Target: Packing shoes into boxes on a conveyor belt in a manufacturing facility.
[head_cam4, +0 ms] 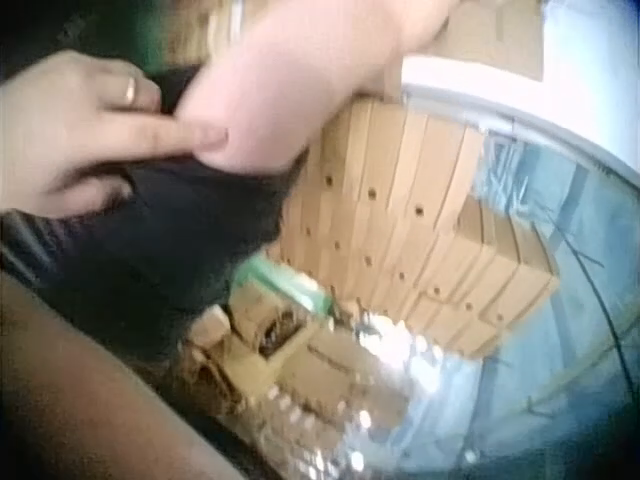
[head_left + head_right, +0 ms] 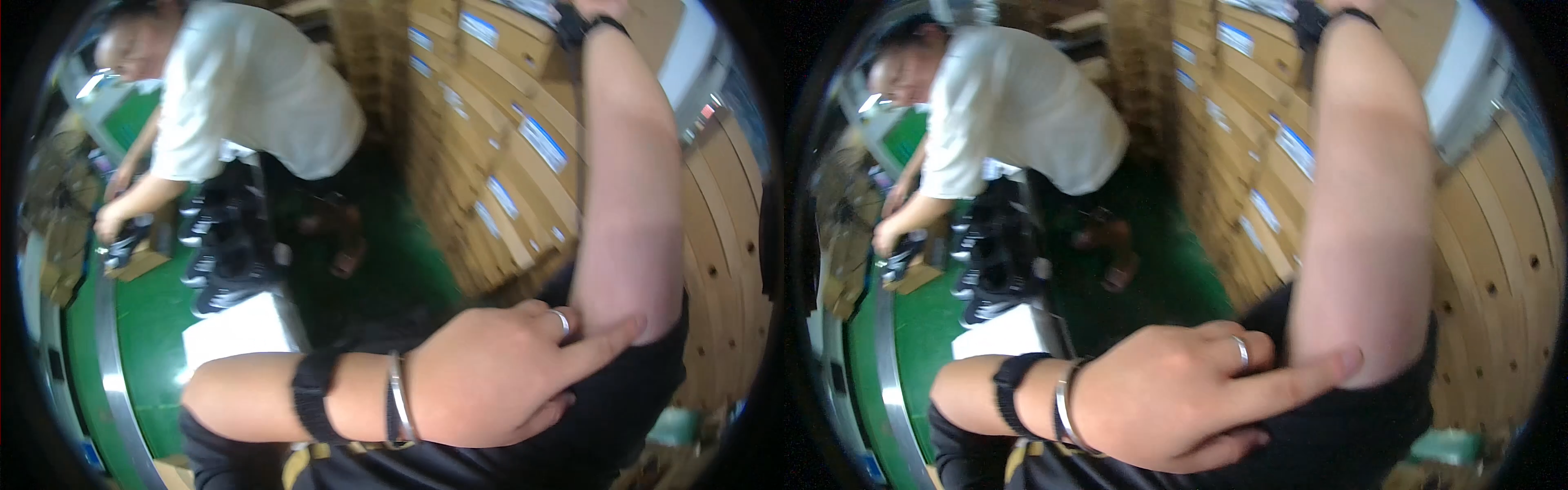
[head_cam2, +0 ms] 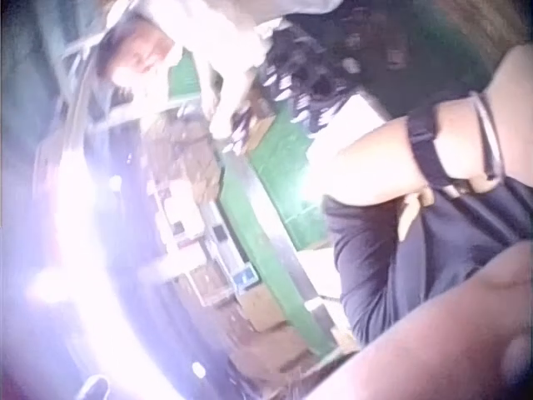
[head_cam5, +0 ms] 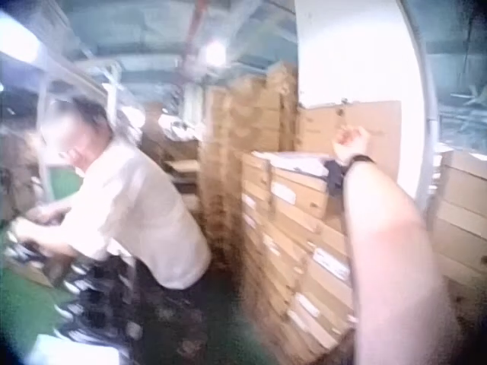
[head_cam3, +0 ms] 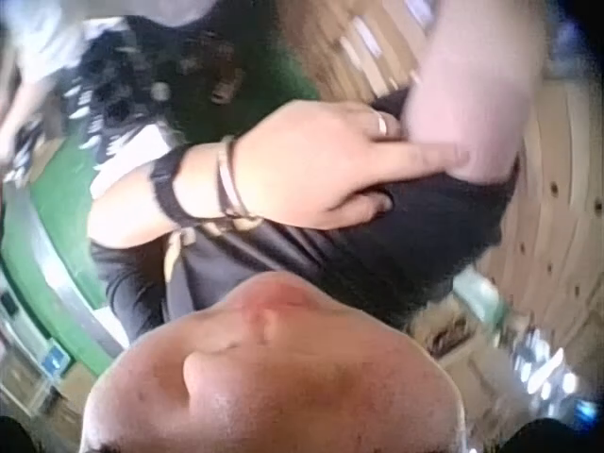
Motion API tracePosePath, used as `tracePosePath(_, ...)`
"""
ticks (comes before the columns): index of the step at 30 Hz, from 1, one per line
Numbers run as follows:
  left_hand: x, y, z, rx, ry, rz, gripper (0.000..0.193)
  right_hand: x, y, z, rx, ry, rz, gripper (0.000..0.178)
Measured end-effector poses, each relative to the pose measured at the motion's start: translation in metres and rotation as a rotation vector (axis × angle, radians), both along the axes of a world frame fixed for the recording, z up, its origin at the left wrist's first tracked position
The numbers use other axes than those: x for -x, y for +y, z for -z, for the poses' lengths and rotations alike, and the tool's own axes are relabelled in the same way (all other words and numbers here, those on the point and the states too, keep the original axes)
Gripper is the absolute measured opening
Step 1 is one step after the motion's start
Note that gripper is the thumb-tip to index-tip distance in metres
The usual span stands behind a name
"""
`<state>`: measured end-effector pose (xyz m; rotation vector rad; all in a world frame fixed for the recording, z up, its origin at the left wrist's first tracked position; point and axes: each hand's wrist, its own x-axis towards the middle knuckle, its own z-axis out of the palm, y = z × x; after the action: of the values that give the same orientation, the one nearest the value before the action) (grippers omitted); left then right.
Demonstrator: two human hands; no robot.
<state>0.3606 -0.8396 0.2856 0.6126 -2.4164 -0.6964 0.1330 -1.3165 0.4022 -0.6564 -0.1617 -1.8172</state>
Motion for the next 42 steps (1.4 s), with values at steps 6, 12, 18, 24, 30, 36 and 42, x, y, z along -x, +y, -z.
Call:
tracePosePath(6,-0.046,0.004,-0.026,0.58,0.346,-0.195,0.016,0.042,-0.007,0.027,-0.168,0.073,0.128,0.025)
tracePosePath(12,-0.067,0.057,-0.053,0.697,0.371,-0.221,0.017,0.043,-0.046,0.032,-0.222,0.174,0.186,0.025)
tracePosePath(18,-0.093,0.075,-0.046,0.739,0.474,-0.135,0.019,0.013,-0.048,0.023,-0.228,0.211,0.134,0.024)
tracePosePath(24,-0.084,0.06,-0.036,0.867,0.546,0.168,0.047,0.018,-0.047,0.024,-0.265,0.217,0.129,0.024)
tracePosePath(30,-0.103,0.091,-0.023,0.427,0.74,0.424,0.037,-0.019,-0.015,0.021,-0.272,0.227,0.134,0.023)
tracePosePath(36,-0.076,0.131,-0.026,-0.378,0.953,-0.024,0.039,-0.037,0.014,0.022,-0.309,0.239,0.15,0.023)
tracePosePath(42,-0.056,0.119,-0.019,-0.074,1.068,-0.303,0.03,-0.016,0.005,0.013,-0.296,0.286,0.212,0.024)
